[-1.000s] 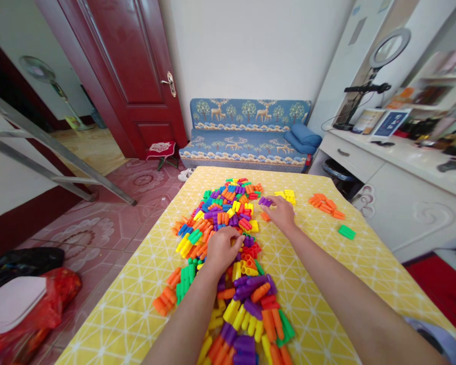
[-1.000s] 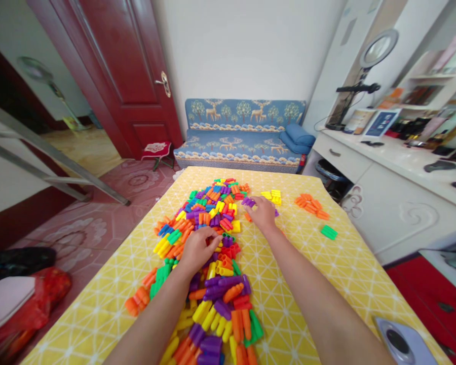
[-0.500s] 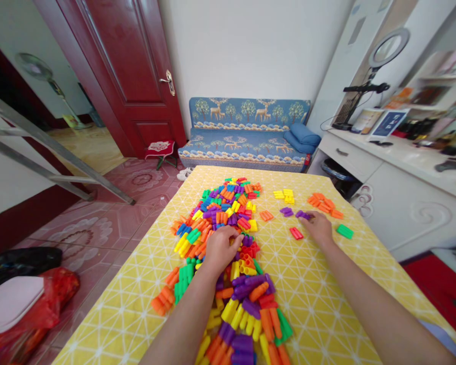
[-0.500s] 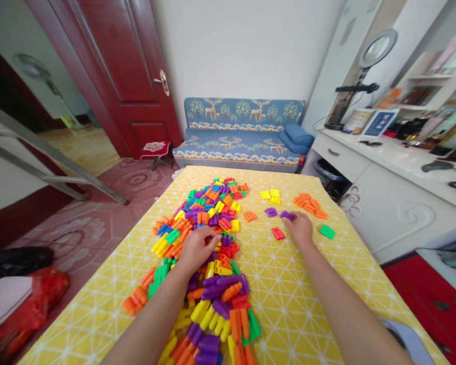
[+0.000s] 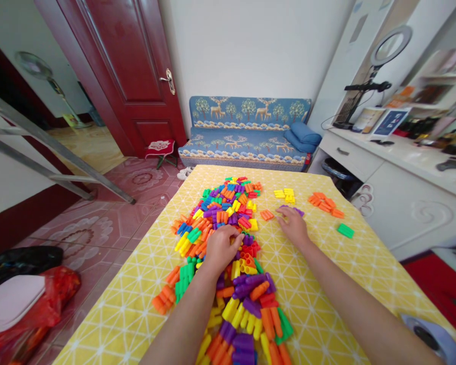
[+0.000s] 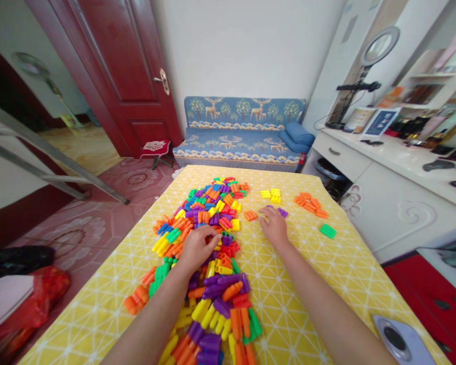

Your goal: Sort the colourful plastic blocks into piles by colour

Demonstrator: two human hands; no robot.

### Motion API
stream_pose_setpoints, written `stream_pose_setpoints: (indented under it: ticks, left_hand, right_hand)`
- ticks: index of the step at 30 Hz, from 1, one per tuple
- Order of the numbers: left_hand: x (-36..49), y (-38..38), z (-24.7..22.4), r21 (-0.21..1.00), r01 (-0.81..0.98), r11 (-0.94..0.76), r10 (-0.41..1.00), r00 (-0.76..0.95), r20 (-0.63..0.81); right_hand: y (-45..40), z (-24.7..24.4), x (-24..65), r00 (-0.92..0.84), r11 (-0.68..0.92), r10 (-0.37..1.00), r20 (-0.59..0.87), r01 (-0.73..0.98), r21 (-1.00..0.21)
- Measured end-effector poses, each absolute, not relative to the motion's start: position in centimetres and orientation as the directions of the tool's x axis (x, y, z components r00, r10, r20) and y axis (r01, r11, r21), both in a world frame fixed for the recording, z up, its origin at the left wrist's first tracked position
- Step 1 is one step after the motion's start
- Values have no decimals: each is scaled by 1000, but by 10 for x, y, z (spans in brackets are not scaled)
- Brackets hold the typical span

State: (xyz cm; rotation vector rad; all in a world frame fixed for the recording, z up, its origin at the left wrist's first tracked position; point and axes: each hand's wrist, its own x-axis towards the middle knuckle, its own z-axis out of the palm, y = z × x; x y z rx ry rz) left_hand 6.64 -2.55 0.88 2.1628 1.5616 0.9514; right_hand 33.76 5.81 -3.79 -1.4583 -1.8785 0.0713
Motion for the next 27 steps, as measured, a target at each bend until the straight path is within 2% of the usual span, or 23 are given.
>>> stream_pose_setpoints:
  ticks: [2,4,7,21,24,27]
  left_hand:
    - [66,-25,8,593,721,-359,925,187,332]
    - [66,-25,8,592,722,-359,924,187,333]
    - [66,-25,7,588,727,-355,925,183,332]
    - [66,-25,7,592,729,-344,930,180,319]
    - [67,-25,8,593,727,-345,930,177,323]
    - [66,-25,8,593,726,-349,928,179,328]
  right_hand:
    - [56,-35,319,-212,396,872,441,834,-384]
    - [55,-33,307,-269,392,894,357,856,-338]
    - [53,-29,298,-271,365,912,307,879,-307]
    - [37,-22,301,-291,347,924,249,912,-220]
    - [35,-29,302,-244,326,920,307,910,-255]
    - [31,-38,302,-140,294,912,385,877,-379]
